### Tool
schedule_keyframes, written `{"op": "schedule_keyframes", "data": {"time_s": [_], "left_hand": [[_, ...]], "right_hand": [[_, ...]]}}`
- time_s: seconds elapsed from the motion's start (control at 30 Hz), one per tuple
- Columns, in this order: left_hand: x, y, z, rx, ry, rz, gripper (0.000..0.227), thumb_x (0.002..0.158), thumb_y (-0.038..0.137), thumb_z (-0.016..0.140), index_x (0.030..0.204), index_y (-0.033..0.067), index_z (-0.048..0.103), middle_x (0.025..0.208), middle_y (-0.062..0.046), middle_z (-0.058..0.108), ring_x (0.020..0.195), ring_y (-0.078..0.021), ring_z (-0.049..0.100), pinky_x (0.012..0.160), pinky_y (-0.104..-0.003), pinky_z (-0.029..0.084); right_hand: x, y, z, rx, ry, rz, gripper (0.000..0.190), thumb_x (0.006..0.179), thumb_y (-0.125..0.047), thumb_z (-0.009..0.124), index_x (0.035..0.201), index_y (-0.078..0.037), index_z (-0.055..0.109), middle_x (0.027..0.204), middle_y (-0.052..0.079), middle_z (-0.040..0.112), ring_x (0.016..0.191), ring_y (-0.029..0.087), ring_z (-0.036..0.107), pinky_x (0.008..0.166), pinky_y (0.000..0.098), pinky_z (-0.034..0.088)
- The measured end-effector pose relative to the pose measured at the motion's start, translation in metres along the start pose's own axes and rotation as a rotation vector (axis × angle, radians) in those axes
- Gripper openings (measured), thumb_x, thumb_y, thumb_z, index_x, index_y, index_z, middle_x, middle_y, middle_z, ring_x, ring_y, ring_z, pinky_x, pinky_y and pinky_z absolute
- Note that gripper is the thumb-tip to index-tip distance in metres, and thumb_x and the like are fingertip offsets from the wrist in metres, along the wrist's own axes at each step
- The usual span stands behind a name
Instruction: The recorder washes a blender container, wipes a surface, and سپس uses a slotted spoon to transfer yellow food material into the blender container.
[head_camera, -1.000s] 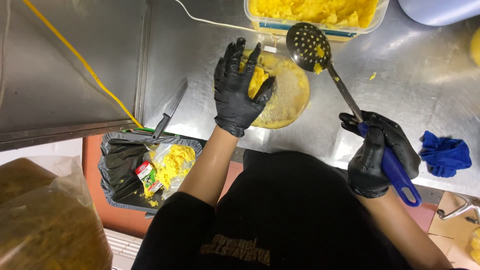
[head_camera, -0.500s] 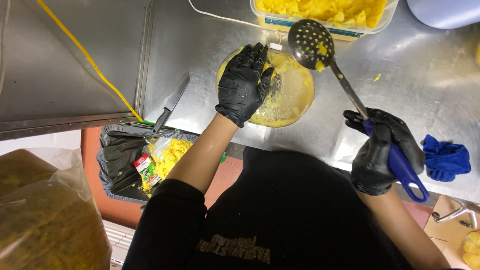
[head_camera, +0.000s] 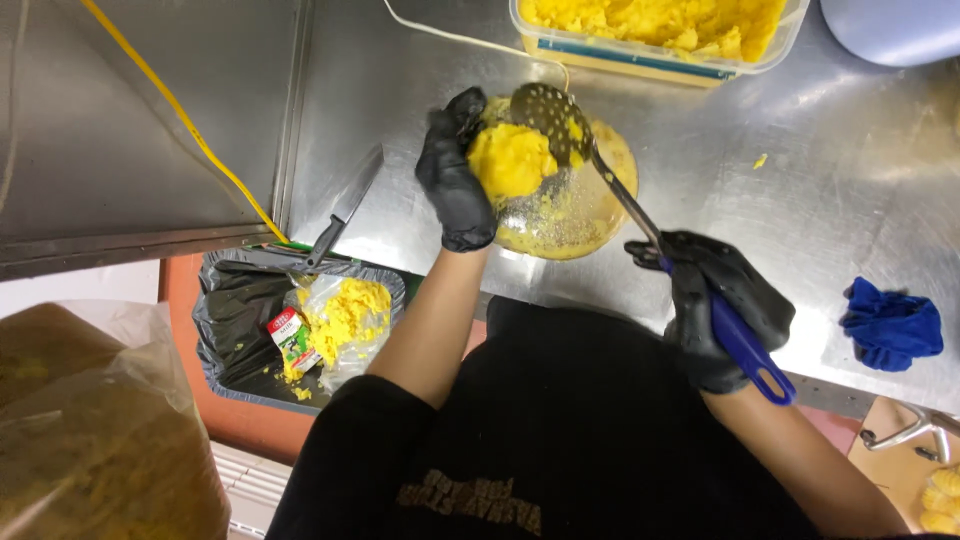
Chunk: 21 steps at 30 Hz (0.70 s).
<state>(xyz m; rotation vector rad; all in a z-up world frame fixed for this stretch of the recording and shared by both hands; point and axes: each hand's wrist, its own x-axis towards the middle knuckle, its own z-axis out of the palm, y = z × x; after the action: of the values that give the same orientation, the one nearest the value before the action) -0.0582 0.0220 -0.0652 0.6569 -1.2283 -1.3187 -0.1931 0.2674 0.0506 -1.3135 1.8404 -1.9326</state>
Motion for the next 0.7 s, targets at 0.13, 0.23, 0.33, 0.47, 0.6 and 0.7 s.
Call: {"op": "schedule_keyframes", "data": {"time_s": [0.13,0.23,0.33,0.47,0.6,0.7], "left_hand": [[-0.010,0.013,0.014,-0.233,0.114,-0.037,0.039,0.115,0.023,0.046,0.136,-0.0049,0.064,0.134,-0.018,0.070,0.125,-0.0266,0.067,0.115,-0.041,0.050],[-0.013,0.034,0.025,-0.025,0.064,0.056,0.039,0.120,0.025,0.045,0.139,-0.0029,0.064,0.135,-0.016,0.068,0.127,-0.0243,0.065,0.119,-0.039,0.047],[-0.012,0.063,0.030,0.284,-0.096,0.128,0.038,0.118,0.026,0.047,0.141,0.0003,0.062,0.141,-0.015,0.066,0.133,-0.0241,0.063,0.122,-0.038,0.046],[-0.011,0.078,0.023,0.410,-0.242,0.145,0.043,0.118,0.031,0.043,0.142,0.0006,0.061,0.146,-0.016,0.061,0.144,-0.0255,0.053,0.127,-0.038,0.039],[-0.003,0.052,0.009,0.319,-0.137,0.147,0.051,0.119,0.039,0.037,0.144,0.0009,0.061,0.146,-0.014,0.061,0.144,-0.0244,0.053,0.128,-0.037,0.036],[0.000,0.029,0.007,0.134,-0.104,-0.006,0.055,0.118,0.041,0.037,0.147,-0.0016,0.058,0.149,-0.015,0.060,0.142,-0.0266,0.056,0.126,-0.040,0.041]], "right_hand": [[-0.004,-0.016,0.011,-0.003,0.070,0.053,0.012,0.110,-0.003,0.065,0.114,0.008,0.067,0.104,0.027,0.073,0.091,0.032,0.078,0.079,0.0361,0.066],[-0.009,-0.016,0.014,0.233,0.228,0.160,0.014,0.109,-0.003,0.067,0.116,0.009,0.067,0.109,0.025,0.072,0.091,0.031,0.078,0.079,0.0399,0.070],[-0.018,-0.016,0.007,-0.198,0.217,0.162,0.013,0.111,0.001,0.063,0.115,0.011,0.071,0.096,0.027,0.074,0.081,0.031,0.076,0.073,0.0348,0.063],[-0.024,-0.015,0.014,0.011,0.348,0.319,0.014,0.112,0.002,0.065,0.114,0.016,0.068,0.101,0.029,0.073,0.085,0.031,0.074,0.081,0.0343,0.063],[-0.015,-0.020,0.022,0.049,0.282,0.046,0.012,0.108,0.002,0.064,0.116,0.012,0.065,0.102,0.030,0.072,0.088,0.034,0.076,0.083,0.0348,0.063],[-0.028,-0.013,0.026,0.105,0.260,0.025,0.015,0.113,-0.002,0.060,0.123,0.007,0.067,0.107,0.027,0.072,0.092,0.032,0.075,0.083,0.0354,0.066]]}}
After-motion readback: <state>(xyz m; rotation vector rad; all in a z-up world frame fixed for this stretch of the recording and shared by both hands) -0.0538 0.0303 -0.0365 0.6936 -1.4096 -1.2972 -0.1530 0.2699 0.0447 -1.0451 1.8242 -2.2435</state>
